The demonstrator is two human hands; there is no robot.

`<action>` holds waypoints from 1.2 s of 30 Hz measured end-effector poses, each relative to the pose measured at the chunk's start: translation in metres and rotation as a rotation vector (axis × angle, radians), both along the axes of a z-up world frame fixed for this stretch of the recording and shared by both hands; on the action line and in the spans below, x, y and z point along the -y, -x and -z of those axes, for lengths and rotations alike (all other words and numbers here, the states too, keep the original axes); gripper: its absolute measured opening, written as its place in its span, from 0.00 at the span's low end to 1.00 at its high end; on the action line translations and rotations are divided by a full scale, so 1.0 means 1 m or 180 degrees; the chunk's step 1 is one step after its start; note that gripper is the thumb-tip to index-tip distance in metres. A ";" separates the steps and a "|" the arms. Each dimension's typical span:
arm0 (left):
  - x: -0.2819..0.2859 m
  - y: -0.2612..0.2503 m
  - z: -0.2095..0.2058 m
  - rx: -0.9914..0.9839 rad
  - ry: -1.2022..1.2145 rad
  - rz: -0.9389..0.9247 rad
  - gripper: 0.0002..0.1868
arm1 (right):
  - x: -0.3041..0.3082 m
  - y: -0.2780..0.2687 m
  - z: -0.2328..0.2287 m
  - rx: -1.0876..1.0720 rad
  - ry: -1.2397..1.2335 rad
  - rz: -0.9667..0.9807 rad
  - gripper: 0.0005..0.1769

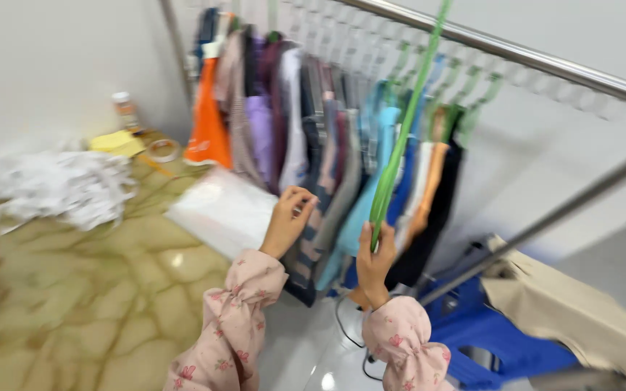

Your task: Removing garments from hangers and folding them on a work surface

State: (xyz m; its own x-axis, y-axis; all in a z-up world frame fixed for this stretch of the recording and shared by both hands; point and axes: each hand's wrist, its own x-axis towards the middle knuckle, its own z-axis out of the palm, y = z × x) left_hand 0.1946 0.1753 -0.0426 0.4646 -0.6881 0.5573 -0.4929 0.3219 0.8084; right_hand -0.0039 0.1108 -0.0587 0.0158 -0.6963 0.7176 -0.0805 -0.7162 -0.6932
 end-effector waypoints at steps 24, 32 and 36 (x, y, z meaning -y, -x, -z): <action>-0.592 -0.340 0.171 -0.2555 -0.0577 -0.3498 0.14 | -0.278 -0.414 -0.007 0.0872 -0.4669 -0.4939 0.15; -0.612 -0.473 0.275 -0.3502 -0.1163 -0.3521 0.44 | -0.323 -0.467 0.015 0.0439 -0.4818 -0.4833 0.14; -0.573 -0.511 0.260 -0.3452 -0.1588 -0.3815 0.57 | -0.319 -0.471 0.027 0.0135 -0.4910 -0.4441 0.12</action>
State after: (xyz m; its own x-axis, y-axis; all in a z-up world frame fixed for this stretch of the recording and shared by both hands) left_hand 0.7057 0.7482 -0.3027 0.8128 0.3118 -0.4921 0.5567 -0.1669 0.8138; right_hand 0.4673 0.4297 -0.0854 0.9467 -0.1311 -0.2943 -0.0916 0.7663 -0.6359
